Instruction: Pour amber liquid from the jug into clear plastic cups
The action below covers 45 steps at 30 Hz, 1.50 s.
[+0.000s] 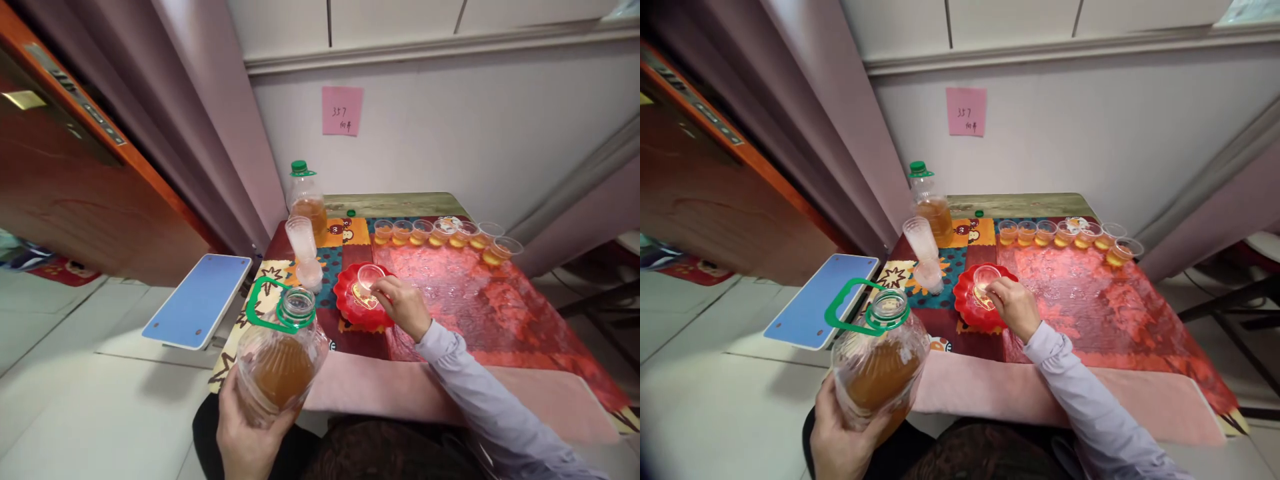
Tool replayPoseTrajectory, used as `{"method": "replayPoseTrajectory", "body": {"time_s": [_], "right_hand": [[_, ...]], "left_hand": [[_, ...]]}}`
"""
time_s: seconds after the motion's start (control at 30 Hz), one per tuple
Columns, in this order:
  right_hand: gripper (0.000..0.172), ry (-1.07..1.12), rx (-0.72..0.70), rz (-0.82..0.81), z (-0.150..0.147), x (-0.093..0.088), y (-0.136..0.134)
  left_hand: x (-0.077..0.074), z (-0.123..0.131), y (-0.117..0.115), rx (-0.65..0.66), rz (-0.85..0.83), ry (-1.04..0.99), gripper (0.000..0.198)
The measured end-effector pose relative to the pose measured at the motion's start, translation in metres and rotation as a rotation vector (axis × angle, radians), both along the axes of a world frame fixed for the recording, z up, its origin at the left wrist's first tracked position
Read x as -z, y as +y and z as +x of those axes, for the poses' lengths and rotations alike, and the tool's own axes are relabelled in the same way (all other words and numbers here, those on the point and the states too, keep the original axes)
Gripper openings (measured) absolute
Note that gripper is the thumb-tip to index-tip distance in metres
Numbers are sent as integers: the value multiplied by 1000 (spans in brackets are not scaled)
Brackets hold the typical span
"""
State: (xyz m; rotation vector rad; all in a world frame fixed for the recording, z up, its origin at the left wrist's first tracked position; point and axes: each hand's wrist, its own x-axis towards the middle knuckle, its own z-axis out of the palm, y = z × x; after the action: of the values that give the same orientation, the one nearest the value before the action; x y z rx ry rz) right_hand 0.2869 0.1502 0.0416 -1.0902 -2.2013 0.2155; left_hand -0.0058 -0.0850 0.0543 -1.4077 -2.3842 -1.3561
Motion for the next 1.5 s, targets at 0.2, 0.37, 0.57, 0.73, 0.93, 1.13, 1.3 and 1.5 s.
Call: {"method": "replayPoseTrajectory", "body": {"time_s": [0.2, 0.37, 0.57, 0.73, 0.93, 1.13, 1.3, 1.5], "right_hand": [[23, -66, -3, 51, -1, 23, -11], [40, 118, 205, 22, 21, 12, -16], [55, 215, 519, -283, 47, 38, -8], [44, 287, 459, -547, 44, 59, -3], [32, 322, 461, -503, 37, 63, 6], [54, 302, 495, -405, 38, 49, 3], [71, 404, 426, -206, 23, 8, -40], [85, 765, -305, -918, -45, -15, -105]], "left_hand": [[2, -3, -1, -40, -57, -29, 111], [2, -4, -1, -94, -103, -37, 118], [-2, -2, 2, -106, -123, -26, 119], [-4, -2, 5, -82, -121, -56, 111], [-6, -2, 8, -45, -125, -108, 108], [-20, 3, 16, 13, -156, -83, 112], [-24, 2, 26, 54, -191, -72, 103], [-30, 4, 41, 112, -217, -85, 103]]}}
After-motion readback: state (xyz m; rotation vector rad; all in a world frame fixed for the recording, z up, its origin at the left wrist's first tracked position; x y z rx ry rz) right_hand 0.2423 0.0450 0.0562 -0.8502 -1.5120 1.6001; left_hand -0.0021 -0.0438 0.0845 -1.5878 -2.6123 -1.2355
